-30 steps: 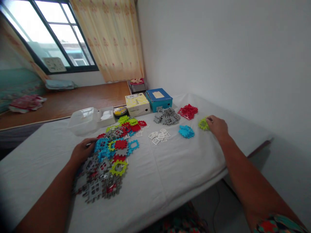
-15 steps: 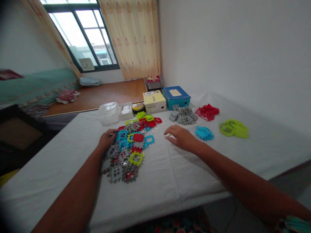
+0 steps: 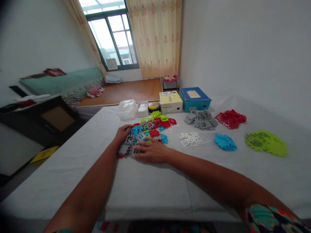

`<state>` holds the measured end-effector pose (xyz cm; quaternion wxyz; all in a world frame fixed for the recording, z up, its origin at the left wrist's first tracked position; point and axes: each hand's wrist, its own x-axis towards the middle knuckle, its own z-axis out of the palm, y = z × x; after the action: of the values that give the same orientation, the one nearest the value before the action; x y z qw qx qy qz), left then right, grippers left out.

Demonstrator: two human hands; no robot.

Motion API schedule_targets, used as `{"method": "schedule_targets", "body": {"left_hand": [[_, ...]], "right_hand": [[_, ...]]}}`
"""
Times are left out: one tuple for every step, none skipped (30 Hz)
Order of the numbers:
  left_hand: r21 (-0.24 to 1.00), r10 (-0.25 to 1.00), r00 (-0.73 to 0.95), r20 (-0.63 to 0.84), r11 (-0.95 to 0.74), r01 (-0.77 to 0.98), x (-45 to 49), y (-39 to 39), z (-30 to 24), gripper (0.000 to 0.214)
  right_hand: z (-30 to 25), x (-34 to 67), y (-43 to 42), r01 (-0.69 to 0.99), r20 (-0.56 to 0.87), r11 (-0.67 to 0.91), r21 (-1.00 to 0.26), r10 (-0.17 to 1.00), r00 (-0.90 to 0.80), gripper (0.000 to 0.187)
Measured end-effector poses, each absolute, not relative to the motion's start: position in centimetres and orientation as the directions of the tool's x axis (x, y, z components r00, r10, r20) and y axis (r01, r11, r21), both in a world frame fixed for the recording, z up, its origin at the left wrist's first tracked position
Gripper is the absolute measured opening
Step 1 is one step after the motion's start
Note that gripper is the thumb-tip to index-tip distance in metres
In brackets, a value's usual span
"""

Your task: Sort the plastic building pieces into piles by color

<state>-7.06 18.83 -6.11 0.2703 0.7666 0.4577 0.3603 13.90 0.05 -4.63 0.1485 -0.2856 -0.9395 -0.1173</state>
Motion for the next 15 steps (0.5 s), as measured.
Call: {"method": "schedule_targets", "body": {"left_hand": [[0.776,0.905,0.305,0.297,-0.415,0.475,-7.1,18.8,-6.1,0.034],[0.813,0.915,0.281,0.290,-0.391,0.433,-7.1,18.7,-6.0,0.034],[0.849,0.925,0.256,0.280,-0.363,0.383,-7.1,18.7,-6.0,0.035],[0.883,0.935,0.231,0.268,-0.335,0.330,-7.1,18.6,-6.0,0.036],[0.911,0.945,0.207,0.253,-0.305,0.277,-7.0,18.5,-6.0,0.037],[0.934,0.954,0.186,0.236,-0.275,0.228,-6.8,18.4,-6.0,0.039],[0.950,0.961,0.169,0.220,-0.250,0.187,-6.5,18.3,-6.0,0.042],[0.960,0.966,0.152,0.211,-0.235,0.155,-6.2,18.2,-6.0,0.044],[0.963,0.966,0.142,0.215,-0.234,0.133,-5.8,18.0,-5.9,0.045],[0.961,0.963,0.136,0.233,-0.250,0.119,-5.3,17.8,-5.9,0.045],[0.954,0.954,0.145,0.261,-0.278,0.113,-4.9,17.5,-5.8,0.044],[0.941,0.939,0.171,0.298,-0.319,0.116,-4.3,17.2,-5.8,0.043],[0.919,0.916,0.213,0.341,-0.372,0.129,-3.8,16.8,-5.7,0.042],[0.886,0.881,0.268,0.389,-0.438,0.151,-3.2,16.3,-5.6,0.041],[0.840,0.836,0.331,0.438,-0.512,0.181,-2.7,15.7,-5.4,0.040]], "right_hand": [[-4.6,14.6,0.8,0.590,0.358,0.795,0.139,0.515,-0.779,0.033],[-4.4,15.2,1.5,0.608,0.372,0.782,0.139,0.527,-0.764,0.033],[-4.3,15.7,2.1,0.629,0.390,0.765,0.135,0.543,-0.744,0.032],[-4.0,16.0,2.5,0.660,0.412,0.741,0.126,0.566,-0.714,0.029],[-3.7,16.1,2.9,0.698,0.437,0.708,0.109,0.596,-0.674,0.026],[-3.4,16.1,3.1,0.738,0.462,0.669,0.088,0.630,-0.625,0.024],[-3.1,15.8,3.2,0.778,0.486,0.625,0.062,0.662,-0.571,0.023],[-2.8,15.5,3.2,0.809,0.507,0.586,0.037,0.687,-0.521,0.024],[-2.6,15.0,3.0,0.828,0.523,0.561,0.015,0.701,-0.484,0.026],[-2.4,14.5,2.6,0.833,0.534,0.554,0.000,0.704,-0.468,0.027],[-2.3,14.0,2.0,0.825,0.536,0.565,-0.007,0.699,-0.474,0.028],[-2.3,13.6,1.2,0.809,0.529,0.588,-0.007,0.688,-0.496,0.027],[-2.4,13.3,0.3,0.787,0.515,0.616,-0.005,0.677,-0.526,0.027],[-2.6,13.1,-0.6,0.767,0.498,0.641,-0.005,0.667,-0.554,0.026],[-2.9,13.0,-1.5,0.752,0.482,0.659,-0.007,0.661,-0.576,0.026]]}}
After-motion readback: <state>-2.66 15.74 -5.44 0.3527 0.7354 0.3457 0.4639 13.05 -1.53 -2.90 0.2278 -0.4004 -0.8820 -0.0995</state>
